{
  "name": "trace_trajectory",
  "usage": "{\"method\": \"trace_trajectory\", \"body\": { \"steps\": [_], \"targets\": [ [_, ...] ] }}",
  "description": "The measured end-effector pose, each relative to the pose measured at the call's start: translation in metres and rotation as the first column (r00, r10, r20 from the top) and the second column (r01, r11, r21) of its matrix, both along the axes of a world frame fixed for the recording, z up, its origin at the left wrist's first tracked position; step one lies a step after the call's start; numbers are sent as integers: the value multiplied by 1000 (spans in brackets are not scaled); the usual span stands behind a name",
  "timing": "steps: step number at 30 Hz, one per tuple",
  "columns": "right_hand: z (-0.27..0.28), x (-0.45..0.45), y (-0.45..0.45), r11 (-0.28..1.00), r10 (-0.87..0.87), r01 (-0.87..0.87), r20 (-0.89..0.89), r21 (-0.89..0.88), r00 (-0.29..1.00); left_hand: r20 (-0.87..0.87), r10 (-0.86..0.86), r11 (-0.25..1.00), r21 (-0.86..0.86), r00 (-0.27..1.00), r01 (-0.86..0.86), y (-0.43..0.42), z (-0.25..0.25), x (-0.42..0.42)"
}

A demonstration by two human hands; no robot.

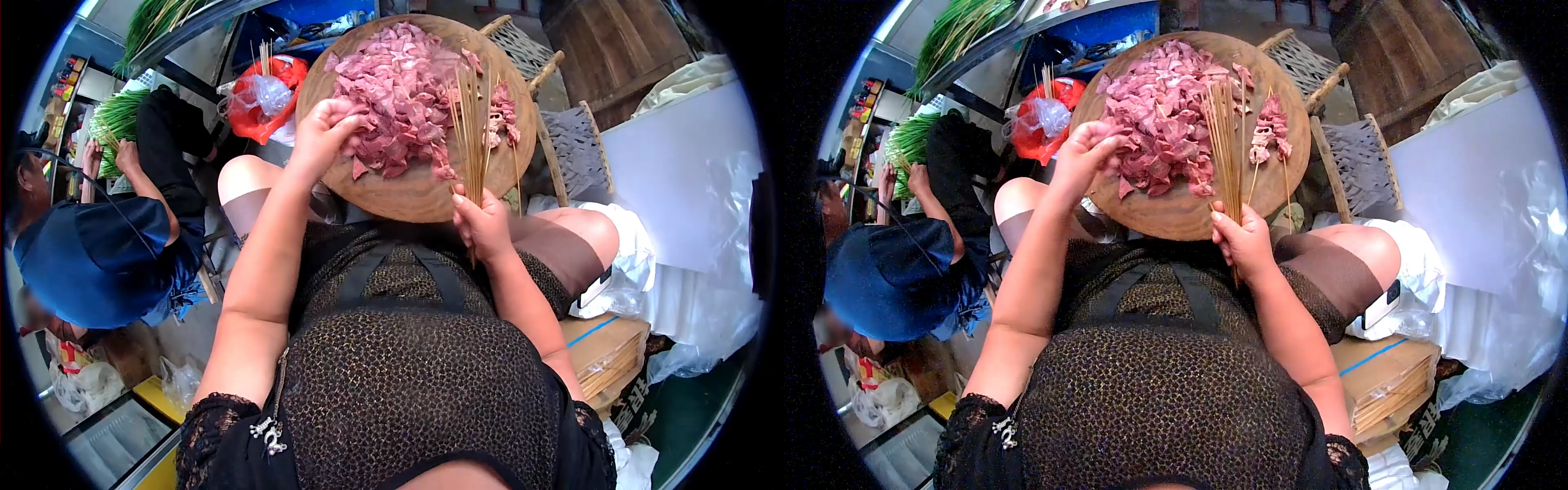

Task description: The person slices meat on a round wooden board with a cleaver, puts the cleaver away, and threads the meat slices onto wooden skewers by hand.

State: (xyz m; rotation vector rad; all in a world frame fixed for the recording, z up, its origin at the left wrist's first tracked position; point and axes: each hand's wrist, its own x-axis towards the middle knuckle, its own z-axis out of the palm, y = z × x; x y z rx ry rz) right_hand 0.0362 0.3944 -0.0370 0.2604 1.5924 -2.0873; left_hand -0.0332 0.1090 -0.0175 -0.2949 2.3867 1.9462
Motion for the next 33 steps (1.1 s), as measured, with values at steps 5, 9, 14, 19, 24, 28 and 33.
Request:
{"method": "trace_trajectory", "body": {
  "steps": [5, 9, 14, 19, 24, 28, 33],
  "targets": [
    [4, -1, 1, 985, 169, -170, 28, 36, 985, 61, 36, 803, 592, 997, -66, 23, -4, -12],
    [-2, 2, -2, 982, 160, -166, 69, 86, 985, 171, 134, 690, 691, 976, -215, 29, 2, -12],
    [2, 0, 0, 976, 187, -194, 75, 97, 979, 175, 158, 670, 704, 972, -236, 25, -2, -14],
    [4, 2, 0, 980, 161, -171, 95, 104, 982, 171, 152, 664, 712, 973, -229, 28, 3, -12],
    [4, 3, 4, 983, 165, -172, 92, 71, 982, 186, 101, 691, 694, 977, -204, 32, 3, -11],
    [4, 0, 10, 975, 190, -194, 38, 109, 981, 215, 36, 734, 657, 976, -172, 33, 9, -8],
    [4, 3, 8, 981, 146, -148, 19, 127, 989, 199, -4, 752, 646, 980, -128, 37, 11, -9]
  ]
}}
